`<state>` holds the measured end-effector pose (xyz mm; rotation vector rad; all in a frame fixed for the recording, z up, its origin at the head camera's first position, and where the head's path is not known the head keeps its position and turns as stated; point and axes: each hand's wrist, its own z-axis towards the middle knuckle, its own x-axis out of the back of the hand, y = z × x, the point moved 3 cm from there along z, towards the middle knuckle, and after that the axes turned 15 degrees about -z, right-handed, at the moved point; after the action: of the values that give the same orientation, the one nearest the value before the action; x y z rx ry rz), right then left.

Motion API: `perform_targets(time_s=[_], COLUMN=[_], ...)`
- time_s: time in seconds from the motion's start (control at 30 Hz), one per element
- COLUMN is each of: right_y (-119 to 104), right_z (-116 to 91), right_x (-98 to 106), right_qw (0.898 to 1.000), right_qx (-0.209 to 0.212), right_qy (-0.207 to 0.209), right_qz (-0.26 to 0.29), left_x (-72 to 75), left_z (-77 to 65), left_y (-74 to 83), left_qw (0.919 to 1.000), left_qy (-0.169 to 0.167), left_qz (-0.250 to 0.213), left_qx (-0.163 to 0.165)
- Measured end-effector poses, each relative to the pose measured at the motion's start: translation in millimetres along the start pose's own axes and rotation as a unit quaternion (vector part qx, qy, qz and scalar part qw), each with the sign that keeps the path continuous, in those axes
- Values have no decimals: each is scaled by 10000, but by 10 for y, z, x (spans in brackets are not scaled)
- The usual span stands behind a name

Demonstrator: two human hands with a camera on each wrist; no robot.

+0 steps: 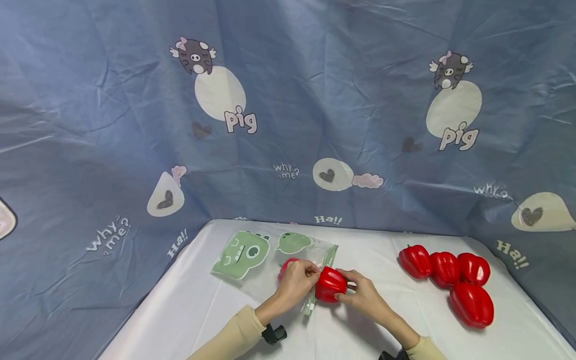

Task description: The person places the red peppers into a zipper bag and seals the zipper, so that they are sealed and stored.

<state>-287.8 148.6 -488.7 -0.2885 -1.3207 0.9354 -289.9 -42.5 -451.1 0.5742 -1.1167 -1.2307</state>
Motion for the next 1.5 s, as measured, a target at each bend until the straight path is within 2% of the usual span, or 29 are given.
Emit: perform_targets(time_s=[0.1, 0.4, 0.67, 1.03, 1.3, 1.5], right_y=[-5, -40, -37, -52, -63, -64], right_z=[5, 48, 83, 99, 120, 131], right_x=[-24, -70, -159, -207, -268, -278], right_qw=[9999, 9998, 9996, 9993, 9991, 9988], right_qx=[-78, -160, -191, -276, -8, 134], right_qy=[-37, -93, -161, -101, -38, -15], right_qz=[88, -107, -132, 228, 418, 462], left_x=[-6, -5, -15, -13, -34, -44], left_z=[-2, 1, -20, -17, -17, -11], left_y=[12, 24, 28, 31, 2, 10], left_qw=[10000, 9998, 9999, 9999, 9993, 9997], left_qy=[-27, -76, -36, 23, -80, -55], left_qz=[-27, -83, -101, -147, -330, -206], left_qx=[8, 135, 28, 33, 179, 111])
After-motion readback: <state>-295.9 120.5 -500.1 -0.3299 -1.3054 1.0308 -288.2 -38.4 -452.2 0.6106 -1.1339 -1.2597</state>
